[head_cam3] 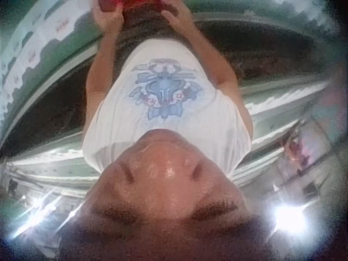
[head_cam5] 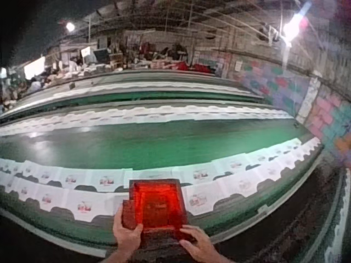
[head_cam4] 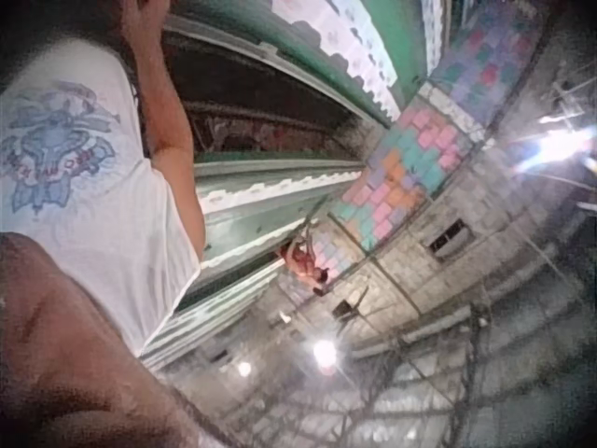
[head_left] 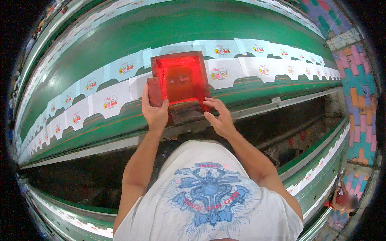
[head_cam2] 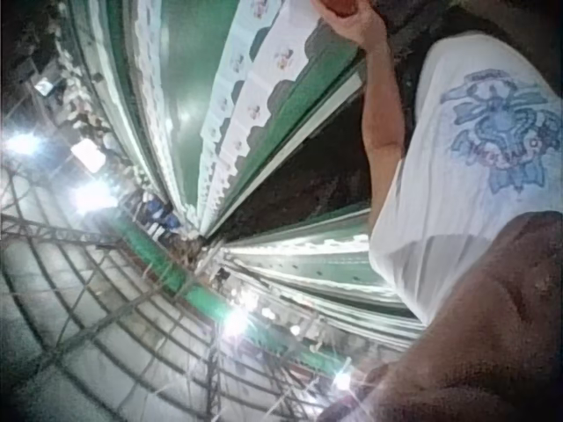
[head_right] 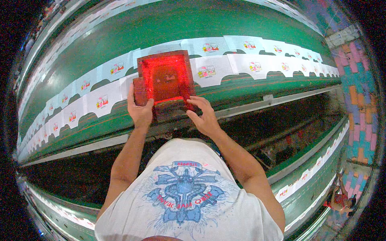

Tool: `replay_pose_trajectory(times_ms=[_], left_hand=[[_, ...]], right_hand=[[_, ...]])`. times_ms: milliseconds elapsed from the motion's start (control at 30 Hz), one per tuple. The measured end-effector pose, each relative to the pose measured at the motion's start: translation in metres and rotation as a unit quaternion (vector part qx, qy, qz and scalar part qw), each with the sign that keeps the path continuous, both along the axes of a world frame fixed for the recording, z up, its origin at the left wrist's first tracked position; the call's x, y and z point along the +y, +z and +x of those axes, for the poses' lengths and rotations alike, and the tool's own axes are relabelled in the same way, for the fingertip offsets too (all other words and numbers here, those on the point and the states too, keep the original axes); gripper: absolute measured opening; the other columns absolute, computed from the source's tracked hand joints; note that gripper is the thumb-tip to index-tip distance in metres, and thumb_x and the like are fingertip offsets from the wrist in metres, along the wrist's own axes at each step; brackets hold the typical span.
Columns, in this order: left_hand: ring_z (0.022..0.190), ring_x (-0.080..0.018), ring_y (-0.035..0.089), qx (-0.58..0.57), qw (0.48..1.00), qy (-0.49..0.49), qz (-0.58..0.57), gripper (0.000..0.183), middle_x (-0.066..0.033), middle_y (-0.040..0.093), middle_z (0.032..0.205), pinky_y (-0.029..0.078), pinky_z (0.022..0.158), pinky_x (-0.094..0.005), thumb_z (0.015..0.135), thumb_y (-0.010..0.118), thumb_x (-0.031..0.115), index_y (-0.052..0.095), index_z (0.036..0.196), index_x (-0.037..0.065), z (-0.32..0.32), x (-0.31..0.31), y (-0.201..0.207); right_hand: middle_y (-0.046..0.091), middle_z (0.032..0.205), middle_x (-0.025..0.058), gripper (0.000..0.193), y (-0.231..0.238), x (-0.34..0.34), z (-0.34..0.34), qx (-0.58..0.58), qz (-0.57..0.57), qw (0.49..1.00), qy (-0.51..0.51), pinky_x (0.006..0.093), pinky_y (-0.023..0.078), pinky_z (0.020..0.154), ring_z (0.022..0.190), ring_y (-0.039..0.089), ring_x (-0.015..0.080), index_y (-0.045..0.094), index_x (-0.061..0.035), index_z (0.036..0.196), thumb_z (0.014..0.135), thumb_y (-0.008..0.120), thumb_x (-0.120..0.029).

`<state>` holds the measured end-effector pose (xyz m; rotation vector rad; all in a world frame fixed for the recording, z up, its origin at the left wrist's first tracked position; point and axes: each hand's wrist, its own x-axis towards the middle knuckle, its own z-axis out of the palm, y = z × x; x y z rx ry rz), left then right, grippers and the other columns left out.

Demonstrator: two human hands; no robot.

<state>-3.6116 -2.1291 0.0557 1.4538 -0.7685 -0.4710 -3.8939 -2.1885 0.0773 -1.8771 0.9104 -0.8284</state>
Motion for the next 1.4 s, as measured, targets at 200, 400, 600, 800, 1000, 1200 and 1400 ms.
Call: replay_pose_trajectory(times_ms=[200, 400, 600, 800, 1000, 1200, 1400], left_hand=[[0.155, -0.0274, 0.058, -0.081, 0.996, 0.019, 0.031, 0.102, -0.0191, 0.058, 0.17, 0.046, 0.132, -0.0419, 0.083, 0.089, -0.008, 0.045, 0.174, -0.004, -0.089, -0.056, -0.007], [0.152, -0.027, 0.061, -0.008, 0.999, 0.018, 0.033, 0.104, -0.0181, 0.059, 0.169, 0.048, 0.131, -0.0415, 0.081, 0.09, -0.01, 0.044, 0.175, -0.004, -0.148, -0.087, -0.014], [0.151, -0.0266, 0.062, -0.013, 0.996, 0.027, 0.087, 0.106, -0.0178, 0.061, 0.167, 0.05, 0.129, -0.0412, 0.08, 0.088, -0.011, 0.043, 0.175, -0.004, -0.157, -0.09, -0.006], [0.15, -0.028, 0.064, 0.0, 0.997, 0.03, 0.076, 0.106, -0.0183, 0.06, 0.169, 0.051, 0.128, -0.0417, 0.079, 0.086, -0.012, 0.043, 0.176, -0.004, -0.158, -0.091, -0.009], [0.152, -0.0288, 0.062, 0.037, 0.997, 0.023, 0.065, 0.106, -0.0197, 0.061, 0.169, 0.049, 0.129, -0.0415, 0.078, 0.09, -0.011, 0.046, 0.174, -0.005, -0.159, -0.093, -0.011], [0.148, -0.0274, 0.065, -0.01, 0.995, 0.03, 0.094, 0.104, -0.0182, 0.062, 0.168, 0.052, 0.127, -0.042, 0.081, 0.087, -0.014, 0.045, 0.175, -0.003, -0.157, -0.092, -0.016], [0.152, -0.0277, 0.061, 0.044, 0.998, 0.019, 0.05, 0.088, -0.0198, 0.061, 0.168, 0.047, 0.129, -0.0408, 0.093, 0.085, -0.003, 0.048, 0.173, -0.003, -0.158, -0.092, -0.013]], right_hand=[[0.07, 0.156, 0.0191, 0.049, -0.001, -0.047, -0.091, -0.003, -0.02, 1.0, -0.017, 0.053, 0.043, 0.13, 0.15, 0.06, 0.0399, 0.075, -0.008, 0.147, 0.1, 0.084, -0.017], [0.069, 0.158, 0.0175, 0.049, -0.005, -0.081, -0.155, 0.015, -0.04, 0.999, 0.005, 0.055, 0.041, 0.132, 0.154, 0.056, 0.0411, 0.076, -0.0089, 0.145, 0.098, 0.085, -0.015], [0.069, 0.157, 0.0172, 0.047, -0.004, -0.101, -0.174, 0.005, -0.041, 0.998, 0.053, 0.0562, 0.043, 0.132, 0.154, 0.056, 0.0433, 0.076, -0.0084, 0.142, 0.097, 0.086, -0.012], [0.07, 0.152, 0.0155, 0.052, 0.015, -0.113, -0.161, 0.043, -0.198, 0.97, 0.133, 0.0572, 0.05, 0.125, 0.149, 0.06, 0.0438, 0.076, -0.0098, 0.139, 0.089, 0.092, -0.013], [0.07, 0.145, 0.0151, 0.054, 0.035, -0.118, -0.128, 0.166, -0.275, 0.914, 0.247, 0.0554, 0.055, 0.113, 0.134, 0.066, 0.0393, 0.075, -0.0083, 0.14, 0.088, 0.088, -0.014], [0.076, 0.12, 0.0144, 0.037, 0.045, -0.132, -0.106, 0.229, -0.337, 0.869, 0.281, 0.0505, 0.057, 0.1, 0.116, 0.073, 0.0366, 0.077, -0.0063, 0.128, 0.093, 0.076, -0.016], [0.079, 0.13, 0.024, 0.034, 0.074, -0.202, -0.081, 0.319, -0.172, 0.855, 0.37, 0.0553, 0.057, 0.112, 0.127, 0.073, 0.0444, 0.077, -0.0017, 0.13, 0.096, 0.076, -0.007]])
